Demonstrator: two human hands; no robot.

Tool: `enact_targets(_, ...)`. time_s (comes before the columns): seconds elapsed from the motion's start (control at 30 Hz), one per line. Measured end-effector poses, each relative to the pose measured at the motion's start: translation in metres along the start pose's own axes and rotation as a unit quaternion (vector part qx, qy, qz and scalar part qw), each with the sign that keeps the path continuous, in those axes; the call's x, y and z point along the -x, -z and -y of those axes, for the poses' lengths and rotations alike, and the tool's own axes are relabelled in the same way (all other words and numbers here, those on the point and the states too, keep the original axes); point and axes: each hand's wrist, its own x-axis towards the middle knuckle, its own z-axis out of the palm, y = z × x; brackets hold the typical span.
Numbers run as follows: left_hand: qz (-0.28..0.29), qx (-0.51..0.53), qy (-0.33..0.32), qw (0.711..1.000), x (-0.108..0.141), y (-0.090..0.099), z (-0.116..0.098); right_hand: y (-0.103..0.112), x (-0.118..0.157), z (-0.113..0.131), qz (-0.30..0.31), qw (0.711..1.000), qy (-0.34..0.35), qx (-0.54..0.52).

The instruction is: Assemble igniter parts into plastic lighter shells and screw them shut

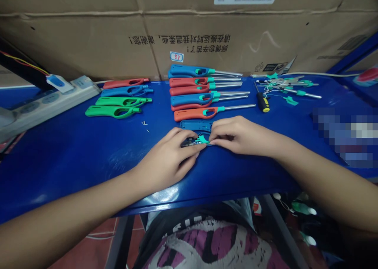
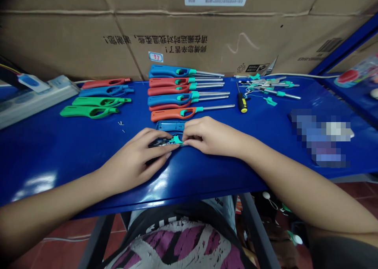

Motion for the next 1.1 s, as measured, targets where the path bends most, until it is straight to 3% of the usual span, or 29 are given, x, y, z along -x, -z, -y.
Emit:
enact_targets(0.43,0.009,-0.012,0.008,1.0,0.0011,0.0001,-0.0041,-0.0022,-0.0007,0.0067,0.013,0.998,0.026,0.061)
enact_targets(0.67,0.002,-0.011,0.0,1.0,0.0018,0.0015,-0.0042,0.0002,-0.0011,0.001,0.006,1.0,0.02,-0.006)
enact_targets(1.1,0.008,-0.051,-0.014,0.999,0.0028,-0.002,-0.0051,-0.0005,-0.0015,0.0069,0.019,0.999,0.022,0.037)
